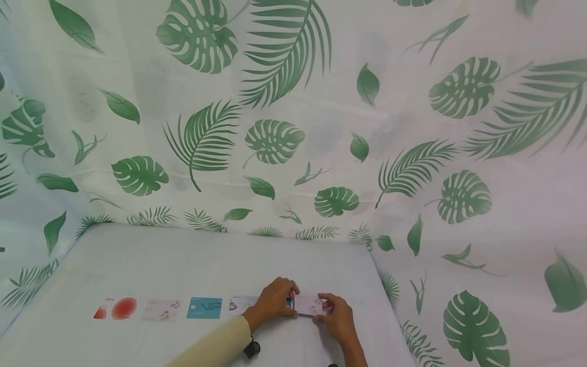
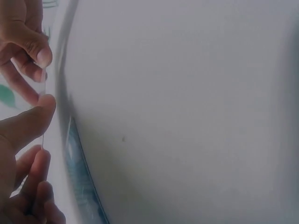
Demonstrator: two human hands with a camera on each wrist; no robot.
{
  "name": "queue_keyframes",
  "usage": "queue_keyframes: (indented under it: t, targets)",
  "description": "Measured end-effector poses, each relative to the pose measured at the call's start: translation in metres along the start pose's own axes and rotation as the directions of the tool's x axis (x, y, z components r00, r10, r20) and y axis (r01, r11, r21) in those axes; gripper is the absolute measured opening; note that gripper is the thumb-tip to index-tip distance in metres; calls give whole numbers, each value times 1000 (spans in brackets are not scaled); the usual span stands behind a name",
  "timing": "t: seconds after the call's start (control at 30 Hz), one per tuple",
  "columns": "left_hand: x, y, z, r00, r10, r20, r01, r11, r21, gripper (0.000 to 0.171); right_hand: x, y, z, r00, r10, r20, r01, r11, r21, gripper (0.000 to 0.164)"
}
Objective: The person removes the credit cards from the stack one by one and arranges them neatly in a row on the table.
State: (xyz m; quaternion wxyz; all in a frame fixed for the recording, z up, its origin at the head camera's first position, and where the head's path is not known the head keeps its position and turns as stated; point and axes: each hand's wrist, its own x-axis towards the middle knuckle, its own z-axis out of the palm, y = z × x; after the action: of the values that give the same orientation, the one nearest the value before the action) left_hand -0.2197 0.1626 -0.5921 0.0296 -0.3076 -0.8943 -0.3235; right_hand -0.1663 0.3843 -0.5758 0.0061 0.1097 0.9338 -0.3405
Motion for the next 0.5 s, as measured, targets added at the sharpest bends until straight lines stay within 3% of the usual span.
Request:
queue_keyframes:
  t: [0.3,0.4,0.5]
  targets:
    - [6,-1,15,1000,-23,7,22,993,113,55,6,9,4,997,76,18,-75,997,-6,64]
    - [1,-9,17,1000,-19,-25,22,991,135,62,4,8,9,999,52,-12,-52,998,-43,67]
    - [-6,-20,6,996,1,-85,11,990,138,67,2,-2,10,998,-9,-58,5,997,-75,65]
